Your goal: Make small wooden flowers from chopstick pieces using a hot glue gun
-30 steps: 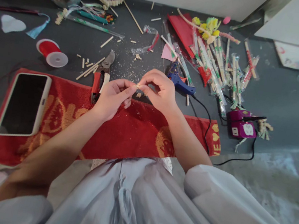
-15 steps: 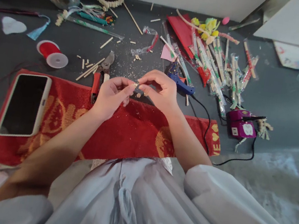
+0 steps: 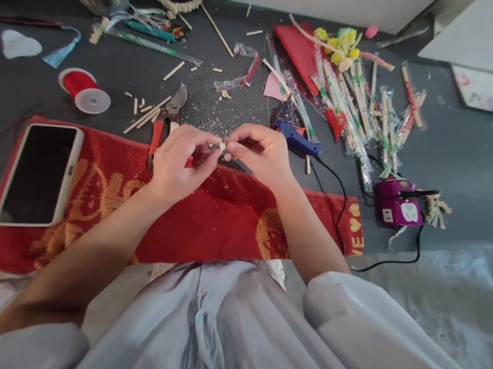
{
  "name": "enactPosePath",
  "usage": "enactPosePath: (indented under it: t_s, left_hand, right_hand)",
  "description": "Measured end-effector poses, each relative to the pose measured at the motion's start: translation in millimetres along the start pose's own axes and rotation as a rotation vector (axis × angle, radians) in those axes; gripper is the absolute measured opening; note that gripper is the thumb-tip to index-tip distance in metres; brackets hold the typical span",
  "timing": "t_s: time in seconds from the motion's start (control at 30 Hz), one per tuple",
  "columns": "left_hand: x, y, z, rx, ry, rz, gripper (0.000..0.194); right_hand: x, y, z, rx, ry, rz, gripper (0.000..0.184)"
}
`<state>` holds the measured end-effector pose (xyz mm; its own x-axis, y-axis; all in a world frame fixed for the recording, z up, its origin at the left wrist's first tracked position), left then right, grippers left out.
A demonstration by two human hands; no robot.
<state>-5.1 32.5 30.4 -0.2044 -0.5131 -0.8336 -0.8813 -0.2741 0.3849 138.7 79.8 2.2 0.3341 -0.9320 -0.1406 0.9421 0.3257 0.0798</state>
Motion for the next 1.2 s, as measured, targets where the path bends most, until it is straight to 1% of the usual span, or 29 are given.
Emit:
enactPosePath:
  t_s: [0.1,0.17,0.3,0.47,0.67,0.73,0.83,0.9,0.97,1.07,1.2]
  left_hand:
    - [-2.7,0.9,-7.5,-0.062,-0.098,-0.012,0.019]
    - [-4.0,1.0,-9.8,-0.064,-0.125,-0.014,0.020]
    - [-5.0,1.8,-12.0,-0.063,-0.144,-0.030,0.020]
    - [-4.4,2.3,-10.6,-0.057,-0.120,-0.041,0.014]
    - [-4.2,1.6,-12.0,-0.067,-0.149,-0.030,0.019]
    - [-2.5,1.2,-8.7,-0.037,-0.100,-0.030,0.014]
    - [3.1,-0.4,4.3,0.039,0.102,-0.026,0.007]
    - [7.8,-2.5,12.9,0.086,0.240,-0.018,0.010]
    - [11.0,-4.7,18.5,0.135,0.331,-0.016,0.015]
    - [13.2,-9.3,24.1,0.231,0.431,-0.020,0.023]
    - [14.3,-17.2,27.8,0.364,0.537,-0.007,0.035]
  right_hand:
    - [0.3,-1.0,1.4,-0.009,0.015,0.022,0.038]
    - [0.6,-1.5,2.4,-0.012,0.028,0.031,0.037]
    - [1.2,-1.4,4.6,-0.002,0.048,0.032,0.037]
    - [1.9,-0.7,6.0,0.036,0.050,0.017,0.040]
    - [2.9,0.1,11.1,0.070,0.107,-0.010,0.040]
    - [3.0,0.4,11.6,0.075,0.114,-0.009,0.040]
    - [3.4,3.2,12.0,0.087,0.115,-0.032,0.040]
    - [4.2,5.9,14.0,0.115,0.135,-0.067,0.038]
    - [5.8,7.5,17.6,0.169,0.174,-0.103,0.037]
    - [8.7,6.7,24.0,0.265,0.255,-0.136,0.036]
    - [12.6,3.5,30.9,0.343,0.373,-0.144,0.031]
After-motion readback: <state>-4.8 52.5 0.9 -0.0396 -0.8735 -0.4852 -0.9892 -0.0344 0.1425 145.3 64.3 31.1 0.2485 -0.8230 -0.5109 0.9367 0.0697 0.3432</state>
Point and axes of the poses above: each hand's wrist, its own x-axis away from the middle knuckle, its own y-axis out of the back of the hand, z = x × y, the point moved 7 cm from there along -x, towards the middle knuckle, and after that the axes turned 8 degrees about -y, right-handed, at the moved point
